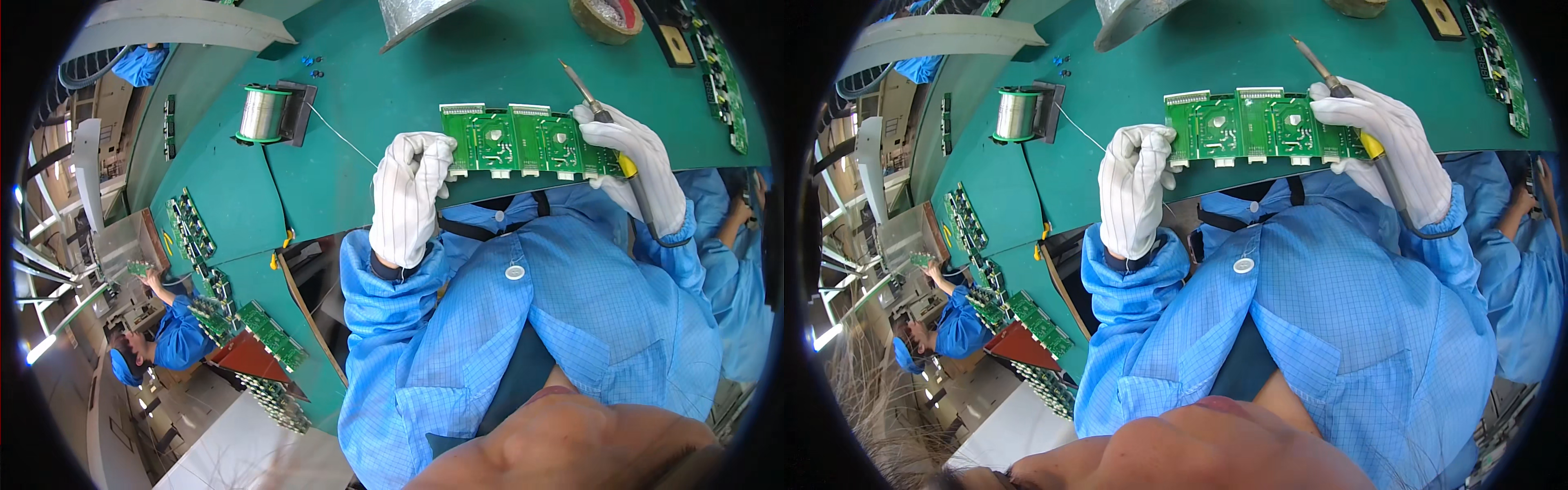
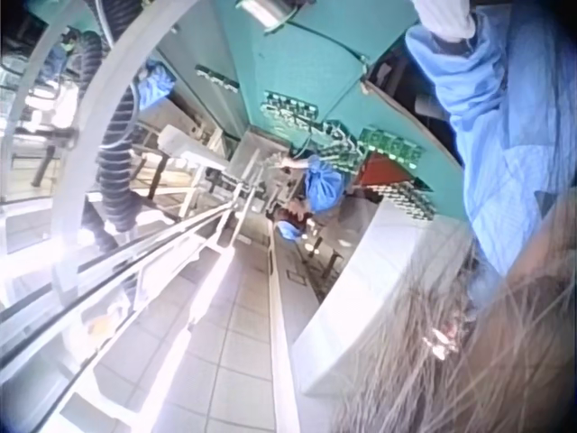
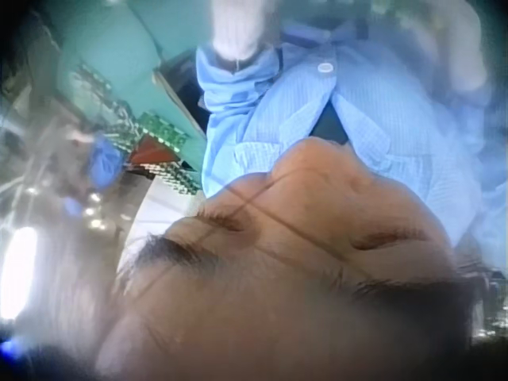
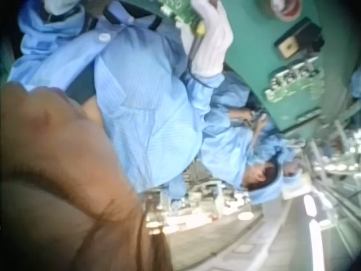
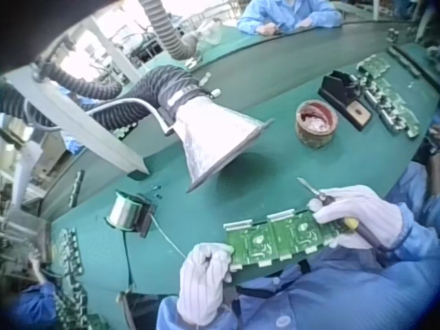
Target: Soldering electronic components onto a printed circuit board at an assembly station.
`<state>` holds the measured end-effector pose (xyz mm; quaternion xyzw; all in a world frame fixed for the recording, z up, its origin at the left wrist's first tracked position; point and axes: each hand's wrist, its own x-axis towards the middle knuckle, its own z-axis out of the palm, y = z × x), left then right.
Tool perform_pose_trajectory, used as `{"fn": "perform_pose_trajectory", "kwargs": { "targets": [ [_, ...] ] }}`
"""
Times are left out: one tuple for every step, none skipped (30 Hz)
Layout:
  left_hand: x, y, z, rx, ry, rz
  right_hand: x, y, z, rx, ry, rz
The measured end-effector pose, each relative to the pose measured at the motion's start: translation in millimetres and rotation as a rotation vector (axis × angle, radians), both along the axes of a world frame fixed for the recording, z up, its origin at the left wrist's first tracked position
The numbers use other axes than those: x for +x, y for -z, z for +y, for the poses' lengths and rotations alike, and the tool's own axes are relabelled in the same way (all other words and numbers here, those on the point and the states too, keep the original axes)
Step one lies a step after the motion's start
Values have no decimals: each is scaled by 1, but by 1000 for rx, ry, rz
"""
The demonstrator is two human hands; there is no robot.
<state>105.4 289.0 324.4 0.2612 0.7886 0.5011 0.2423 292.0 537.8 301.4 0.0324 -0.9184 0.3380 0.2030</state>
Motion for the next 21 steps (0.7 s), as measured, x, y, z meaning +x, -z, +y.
{"fn": "perform_pose_trajectory", "kwargs": {
  "targets": [
    [2, -1, -2, 11, -7, -25, 0, 1, 2, 8, -7, -4],
    [2, 0, -3, 23, -9, -51, 0, 1, 3, 9, -8, -6],
    [3, 1, -3, 31, -8, -79, 0, 2, 4, 0, -12, -3],
    [3, 1, -4, 32, -10, -80, 0, 2, 5, -9, -16, 0],
    [4, 1, -4, 40, -10, -80, 1, 2, 5, -10, -18, -1],
    [4, 0, -4, 48, -9, -80, 2, 2, 5, 15, -12, -1],
    [5, 0, -4, 47, -12, -80, 2, 2, 6, 39, -7, -2],
    [4, 1, -5, 46, -11, -81, 2, 3, 5, 40, -8, -3],
    [4, 1, -5, 44, -11, -81, 1, 4, 5, 29, -8, -2],
    [4, 2, -6, 45, -12, -82, 1, 4, 4, 19, -7, -1],
    [3, 3, -6, 45, -4, -76, 1, 4, 5, 18, -6, -3],
    [2, 4, -6, 45, 6, -70, 1, 5, 6, 25, -7, 0],
    [2, 5, -6, 45, 7, -73, 1, 4, 7, 33, -7, 3],
    [3, 6, -6, 43, -1, -71, 1, 5, 7, 32, -7, 3],
    [4, 6, -6, 41, -8, -70, 1, 4, 7, 44, -12, 3],
    [4, 6, -7, 41, -6, -71, 1, 4, 7, 56, -15, 3],
    [3, 5, -8, 18, -2, -98, 2, 4, 7, 58, -12, 0],
    [2, 4, -8, -4, 3, -124, 2, 5, 7, 63, -13, -6],
    [3, 4, -7, -2, 8, -127, 2, 5, 7, 68, -12, -13],
    [3, 4, -5, -6, -1, -94, 2, 6, 7, 71, -6, -17],
    [4, 4, -4, -10, -9, -60, 3, 6, 7, 78, -4, -11]
  ]
}}
